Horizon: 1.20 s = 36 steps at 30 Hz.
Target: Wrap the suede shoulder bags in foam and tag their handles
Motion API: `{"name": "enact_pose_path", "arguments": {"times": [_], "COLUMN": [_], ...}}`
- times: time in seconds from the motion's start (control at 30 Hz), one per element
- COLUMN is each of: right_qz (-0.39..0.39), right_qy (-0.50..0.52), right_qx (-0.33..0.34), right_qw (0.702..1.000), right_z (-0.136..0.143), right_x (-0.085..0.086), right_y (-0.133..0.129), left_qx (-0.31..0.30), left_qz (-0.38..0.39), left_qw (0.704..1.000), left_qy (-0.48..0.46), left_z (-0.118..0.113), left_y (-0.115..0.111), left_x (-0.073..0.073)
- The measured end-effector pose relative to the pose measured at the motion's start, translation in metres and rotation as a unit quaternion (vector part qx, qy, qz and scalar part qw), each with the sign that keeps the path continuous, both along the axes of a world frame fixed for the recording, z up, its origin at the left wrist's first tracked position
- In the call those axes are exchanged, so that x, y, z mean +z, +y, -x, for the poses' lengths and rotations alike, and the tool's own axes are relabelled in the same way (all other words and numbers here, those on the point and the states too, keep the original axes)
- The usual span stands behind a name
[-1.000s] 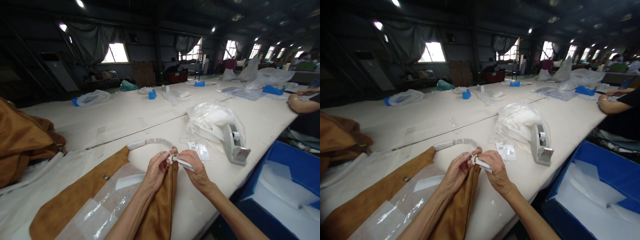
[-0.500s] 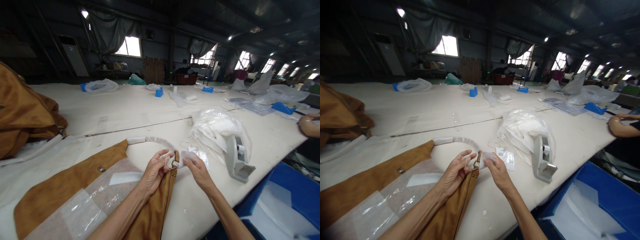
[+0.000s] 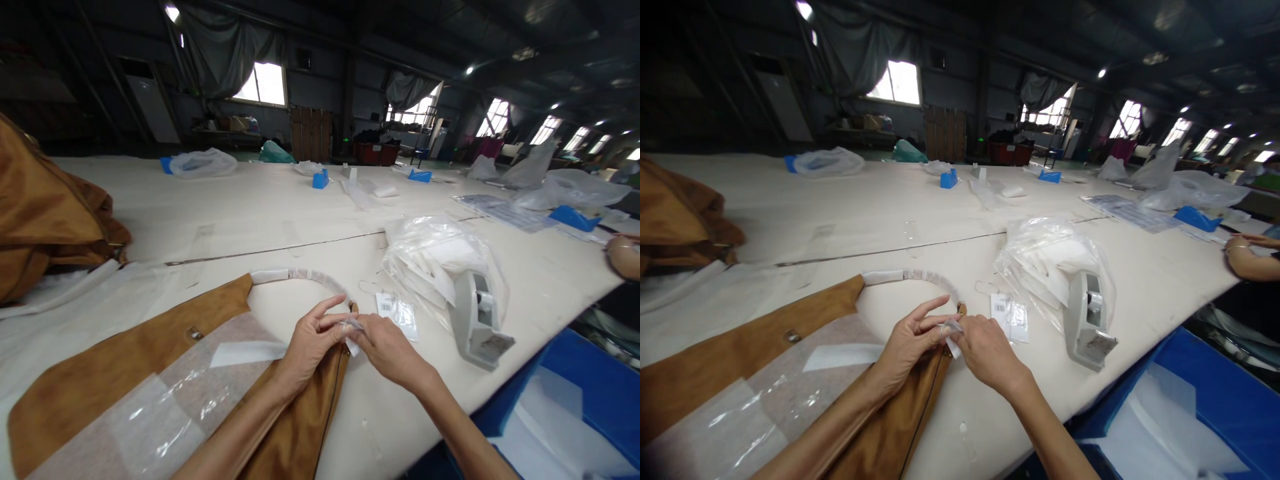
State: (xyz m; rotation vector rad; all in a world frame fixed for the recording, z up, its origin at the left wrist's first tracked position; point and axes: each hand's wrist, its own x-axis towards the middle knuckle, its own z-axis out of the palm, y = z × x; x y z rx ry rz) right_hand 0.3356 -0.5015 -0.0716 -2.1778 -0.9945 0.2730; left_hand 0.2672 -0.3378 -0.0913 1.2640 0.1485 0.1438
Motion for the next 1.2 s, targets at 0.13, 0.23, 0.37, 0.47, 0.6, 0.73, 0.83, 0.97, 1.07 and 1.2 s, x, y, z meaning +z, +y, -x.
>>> {"name": "enact_pose_path", "arguments": {"times": [0.13, 0.23, 0.37, 0.47, 0.6, 0.73, 0.83, 0.97, 1.07, 1.2], "right_qz": [0.151, 0.167, 0.146, 0.119, 0.080, -0.039, -0.184, -0.316, -0.389, -0.461], "right_qy": [-0.124, -0.132, -0.108, -0.064, -0.030, 0.074, 0.242, 0.377, 0.444, 0.459], "right_qx": [0.029, 0.035, 0.022, -0.002, -0.036, -0.028, -0.007, -0.066, -0.173, -0.230], "right_qw": [0.980, 0.976, 0.983, 0.991, 0.996, 0.996, 0.953, 0.868, 0.788, 0.723], "right_z": [0.004, 0.004, 0.005, 0.006, 0.007, 0.009, 0.013, 0.022, 0.027, 0.030], "right_x": [0.004, 0.002, -0.002, -0.004, -0.007, -0.008, -0.006, -0.005, -0.010, -0.018], "right_y": [0.007, 0.008, 0.007, 0.009, 0.012, 0.009, 0.004, 0.007, 0.016, 0.023], "left_qx": [0.067, 0.093, 0.093, 0.089, 0.073, 0.072, 0.070, 0.053, 0.043, 0.068], "left_qz": [-0.180, -0.246, -0.300, -0.366, -0.396, -0.358, -0.360, -0.376, -0.373, -0.384], "left_qw": [0.980, 0.960, 0.941, 0.911, 0.900, 0.918, 0.914, 0.905, 0.910, 0.913], "left_qy": [-0.052, -0.096, -0.130, -0.169, -0.166, -0.155, -0.171, -0.191, -0.175, -0.122], "left_z": [-0.003, -0.002, 0.001, 0.003, -0.001, -0.004, -0.004, -0.001, 0.000, -0.001], "left_y": [-0.001, -0.002, -0.005, -0.007, -0.007, -0.002, 0.001, -0.003, -0.005, -0.004], "left_x": [0.003, 0.005, 0.004, 0.001, -0.004, -0.008, -0.008, -0.007, -0.007, -0.006]}}
